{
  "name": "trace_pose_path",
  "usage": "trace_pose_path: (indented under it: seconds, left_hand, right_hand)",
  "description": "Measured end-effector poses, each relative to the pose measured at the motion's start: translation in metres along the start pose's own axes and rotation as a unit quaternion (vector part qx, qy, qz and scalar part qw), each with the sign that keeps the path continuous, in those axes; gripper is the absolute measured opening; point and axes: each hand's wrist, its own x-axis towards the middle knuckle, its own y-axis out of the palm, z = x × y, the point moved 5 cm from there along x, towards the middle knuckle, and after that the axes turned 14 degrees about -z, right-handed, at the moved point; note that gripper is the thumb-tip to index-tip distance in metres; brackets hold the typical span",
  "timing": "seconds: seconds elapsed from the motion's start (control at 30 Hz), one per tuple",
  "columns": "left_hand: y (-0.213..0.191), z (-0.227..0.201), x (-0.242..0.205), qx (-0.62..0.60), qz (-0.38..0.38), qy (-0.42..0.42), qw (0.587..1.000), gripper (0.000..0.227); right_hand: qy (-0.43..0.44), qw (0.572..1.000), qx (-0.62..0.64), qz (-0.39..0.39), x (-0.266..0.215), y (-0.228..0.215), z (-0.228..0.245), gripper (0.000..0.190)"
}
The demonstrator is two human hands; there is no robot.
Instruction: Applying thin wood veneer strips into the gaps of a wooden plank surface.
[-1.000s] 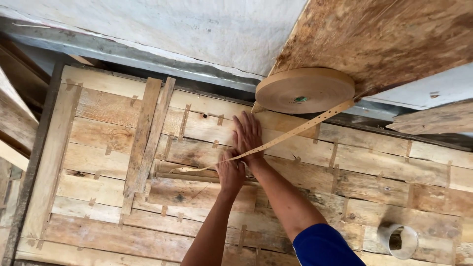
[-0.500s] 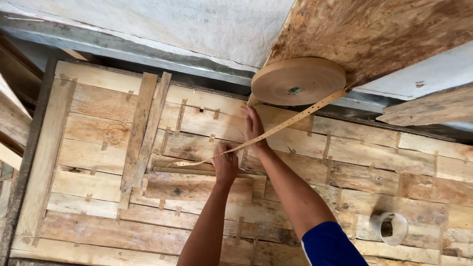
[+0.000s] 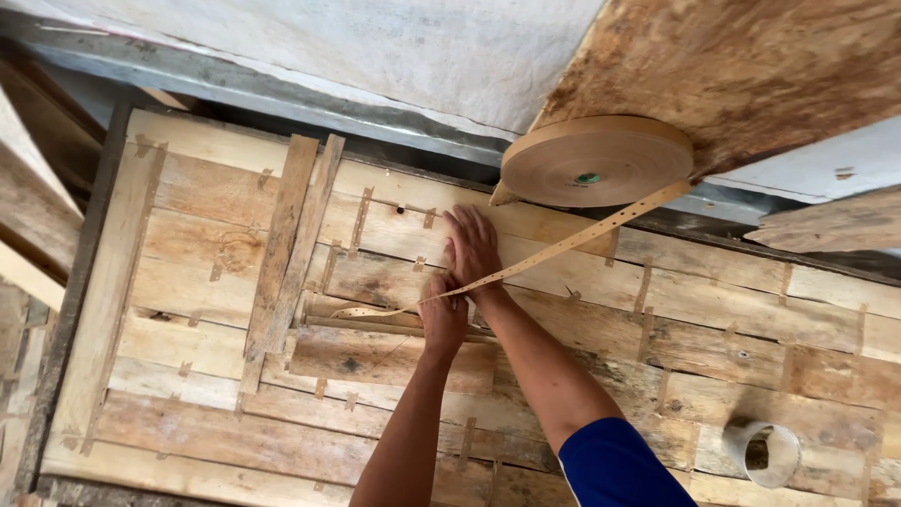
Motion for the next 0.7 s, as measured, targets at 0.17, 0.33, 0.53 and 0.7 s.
trace_pose_path:
  seconds: [0.17,0.33,0.53,0.7]
  left_hand:
    - [-0.003,-0.007,0.004,-0.005,-0.010,0.008,1.000,0.016]
    - [-0.008,-0.007,0.001,0.009,-0.008,0.002,1.000,0.014]
    - [-0.032,-0.023,-0.004,0.014,0.083,-0.016,0.996,0.031]
    - [-0.043,0.000,-0.035,0.149,0.150,0.102,0.972,0.037]
  right_hand:
    - [0.003,1.000,0.010,0.000,0.003,0.004,-0.004,0.051]
    - [-0.008,1.000,0.023,-0.006,0.000,0.002,-0.001,0.051]
    - [0.006,1.000,0.025,0.000,0.007,0.002,-0.003,0.051]
    - [-0.010,0.993,0.110,0.043,0.005,-0.003,-0.014,0.051]
